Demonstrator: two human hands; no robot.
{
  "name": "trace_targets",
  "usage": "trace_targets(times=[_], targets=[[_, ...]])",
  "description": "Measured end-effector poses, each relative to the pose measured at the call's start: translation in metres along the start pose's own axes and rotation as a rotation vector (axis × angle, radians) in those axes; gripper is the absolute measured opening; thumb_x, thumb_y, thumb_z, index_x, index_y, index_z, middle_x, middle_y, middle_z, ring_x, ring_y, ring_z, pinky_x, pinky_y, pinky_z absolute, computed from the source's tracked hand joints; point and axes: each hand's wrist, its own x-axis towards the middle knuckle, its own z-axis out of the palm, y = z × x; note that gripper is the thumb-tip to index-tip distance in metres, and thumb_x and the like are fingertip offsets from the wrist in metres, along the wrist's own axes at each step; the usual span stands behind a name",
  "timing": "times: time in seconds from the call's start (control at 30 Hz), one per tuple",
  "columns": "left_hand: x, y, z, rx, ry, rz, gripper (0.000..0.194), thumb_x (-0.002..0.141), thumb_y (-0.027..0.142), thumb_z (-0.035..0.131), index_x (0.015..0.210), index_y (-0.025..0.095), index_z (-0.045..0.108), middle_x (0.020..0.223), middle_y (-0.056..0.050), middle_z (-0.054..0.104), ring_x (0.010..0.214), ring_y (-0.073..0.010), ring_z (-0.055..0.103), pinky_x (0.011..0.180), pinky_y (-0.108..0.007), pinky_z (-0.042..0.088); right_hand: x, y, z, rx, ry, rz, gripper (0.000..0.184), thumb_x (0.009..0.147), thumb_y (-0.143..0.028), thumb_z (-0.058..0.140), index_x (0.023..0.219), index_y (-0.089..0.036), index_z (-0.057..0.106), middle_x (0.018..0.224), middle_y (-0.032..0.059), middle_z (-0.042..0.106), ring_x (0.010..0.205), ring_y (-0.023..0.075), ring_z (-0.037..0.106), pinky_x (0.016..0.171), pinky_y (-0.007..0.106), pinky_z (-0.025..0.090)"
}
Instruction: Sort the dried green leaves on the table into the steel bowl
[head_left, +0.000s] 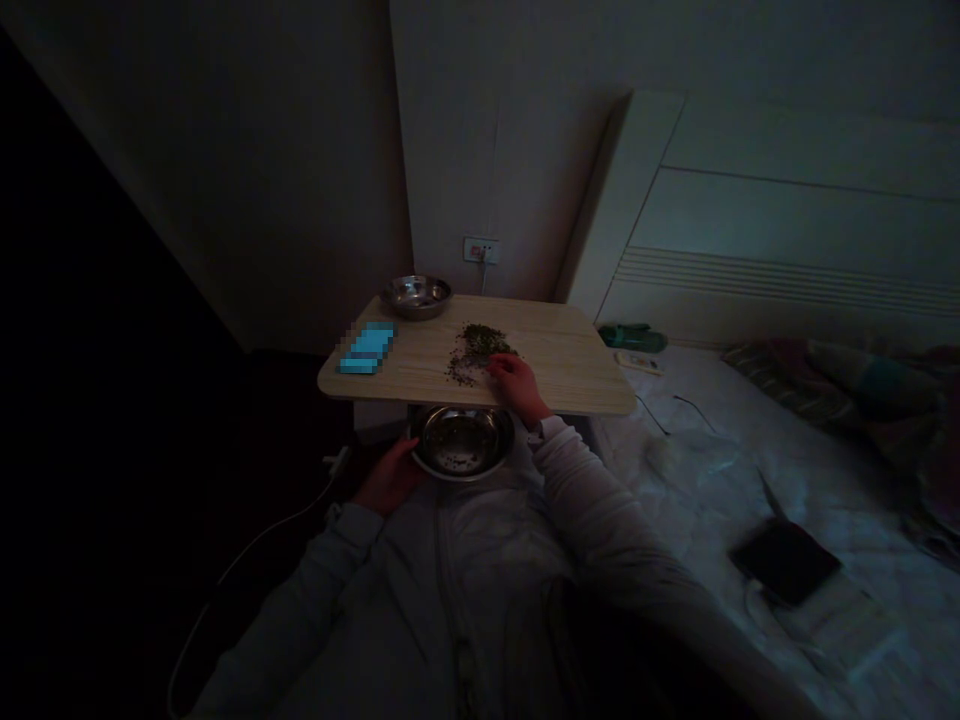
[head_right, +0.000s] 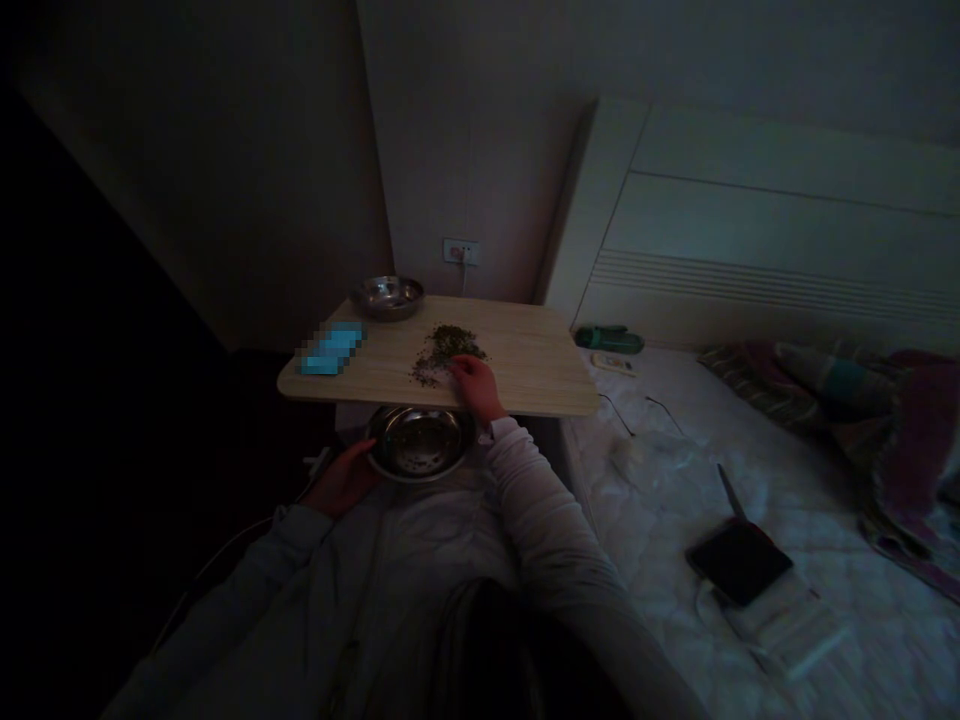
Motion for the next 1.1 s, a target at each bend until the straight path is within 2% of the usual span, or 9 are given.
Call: trace_targets(times=[0.17,0.4,0.57,0.7,1.0,1.1], targets=[[0.002,-0.001,-0.003,-0.001,-0.028,-0.005,0.018,0.097,0.008,0.063,0.099,0.016,0.079,0.088,-0.007,0.085,0.089,-0.0231,0.082,0.084,-0.033,0.066,0.001,0.003,-0.001,0.024,-0.008,-0.008,0.019,0.081,-0.03,0.078,0.099,-0.025,0.08,0.094,0.0041,0.082,0.097,0.0245,0.075,0.103,0.044,0.059],[0.007,-0.003,-0.006,0.009,-0.052,0.008,0.014,0.094,0.009,0.067,0.095,0.017,0.078,0.093,-0.007,0.086,0.09,-0.024,0.083,0.088,-0.035,0.066,0.001,0.001,0.0,-0.003,-0.008,-0.001,0.016,0.081,-0.03,0.079,0.095,-0.023,0.081,0.093,0.0051,0.083,0.098,0.0251,0.076,0.105,0.045,0.059],[0.01,-0.003,-0.009,-0.002,-0.041,0.012,0.015,0.094,0.007,0.066,0.089,0.016,0.076,0.087,-0.006,0.085,0.079,-0.0197,0.08,0.081,-0.031,0.065,0.001,0.002,-0.002,0.015,-0.001,0.0,0.019,0.081,-0.029,0.079,0.099,-0.023,0.083,0.09,0.004,0.083,0.093,0.0241,0.075,0.102,0.043,0.061],[0.012,-0.003,-0.011,-0.004,-0.073,0.011,0.011,0.093,0.008,0.069,0.092,0.016,0.077,0.091,-0.007,0.086,0.082,-0.021,0.081,0.082,-0.033,0.066,0.001,0.003,-0.001,0.029,-0.014,0.001,0.018,0.081,-0.029,0.079,0.097,-0.023,0.082,0.095,0.0052,0.084,0.097,0.0244,0.077,0.104,0.044,0.06],[0.012,-0.003,-0.013,0.004,-0.074,0.017,0.015,0.093,0.009,0.068,0.101,0.017,0.079,0.094,-0.006,0.087,0.091,-0.023,0.083,0.087,-0.034,0.066,-0.001,0.004,-0.002,0.038,-0.056,0.013,0.02,0.077,-0.032,0.079,0.095,-0.023,0.082,0.084,0.0015,0.081,0.084,0.0221,0.073,0.092,0.04,0.061],[0.011,-0.003,-0.012,0.005,-0.065,0.015,0.018,0.093,0.01,0.068,0.104,0.017,0.08,0.093,-0.007,0.087,0.093,-0.0247,0.083,0.087,-0.035,0.066,-0.001,0.003,-0.002,0.039,-0.051,0.016,0.021,0.078,-0.035,0.079,0.096,-0.024,0.082,0.086,0.0025,0.081,0.086,0.0232,0.073,0.092,0.041,0.061]])
